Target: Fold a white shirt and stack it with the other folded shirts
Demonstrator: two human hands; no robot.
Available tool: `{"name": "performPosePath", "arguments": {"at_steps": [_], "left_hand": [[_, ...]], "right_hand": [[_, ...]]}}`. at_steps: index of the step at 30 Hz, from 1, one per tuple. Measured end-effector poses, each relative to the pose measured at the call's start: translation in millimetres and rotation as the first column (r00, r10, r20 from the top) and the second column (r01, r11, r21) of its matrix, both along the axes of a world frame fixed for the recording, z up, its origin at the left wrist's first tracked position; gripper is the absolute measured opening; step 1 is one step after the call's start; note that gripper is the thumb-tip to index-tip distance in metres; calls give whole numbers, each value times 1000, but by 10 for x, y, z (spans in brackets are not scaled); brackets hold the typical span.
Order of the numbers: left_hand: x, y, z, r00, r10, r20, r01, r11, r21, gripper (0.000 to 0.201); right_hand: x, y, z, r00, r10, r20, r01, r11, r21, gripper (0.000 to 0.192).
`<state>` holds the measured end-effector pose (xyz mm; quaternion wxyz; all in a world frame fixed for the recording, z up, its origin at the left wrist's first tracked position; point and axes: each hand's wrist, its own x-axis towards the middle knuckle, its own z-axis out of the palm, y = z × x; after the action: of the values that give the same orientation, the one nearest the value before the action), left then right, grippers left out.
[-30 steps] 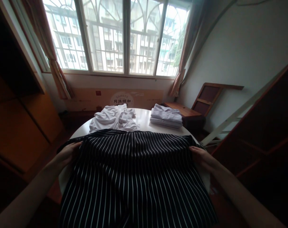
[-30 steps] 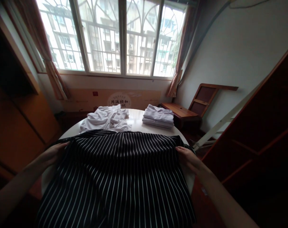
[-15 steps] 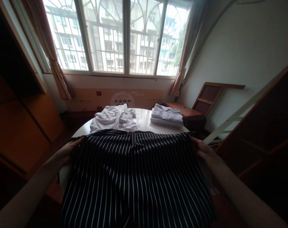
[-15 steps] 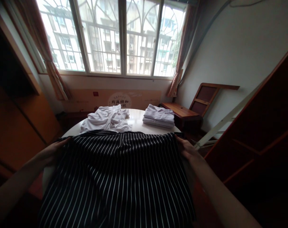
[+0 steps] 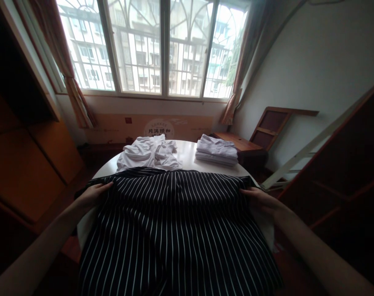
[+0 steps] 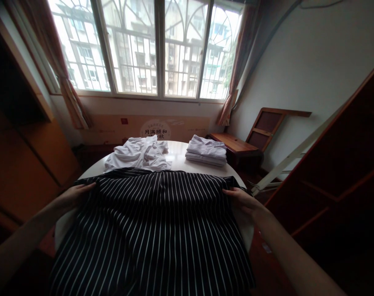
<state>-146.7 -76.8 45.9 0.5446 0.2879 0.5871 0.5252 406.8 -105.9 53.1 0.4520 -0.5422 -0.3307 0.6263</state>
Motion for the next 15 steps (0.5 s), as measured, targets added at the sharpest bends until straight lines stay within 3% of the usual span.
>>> {"name": "performPosePath", "arguments": {"at_steps": [2, 9, 11, 15], "left_hand": [[-17, 2, -8, 999, -13, -41, 12, 999, -33, 3], [-15, -7, 35, 994, 108, -26, -104, 989, 106, 6], [-11, 8, -14, 997, 64, -31, -62, 995, 82, 4], [-35, 16, -137, 996, -50, -74, 55, 996, 66, 22]], "right_hand": [[-1, -2, 5, 996, -63, 58, 62, 998, 30, 14], [30, 44, 165, 986, -146, 81, 139, 987, 85, 13], [8, 48, 154, 982, -162, 93, 152, 983, 107, 12], [-32, 47, 87, 979, -178, 101, 162, 976, 147, 10]]}}
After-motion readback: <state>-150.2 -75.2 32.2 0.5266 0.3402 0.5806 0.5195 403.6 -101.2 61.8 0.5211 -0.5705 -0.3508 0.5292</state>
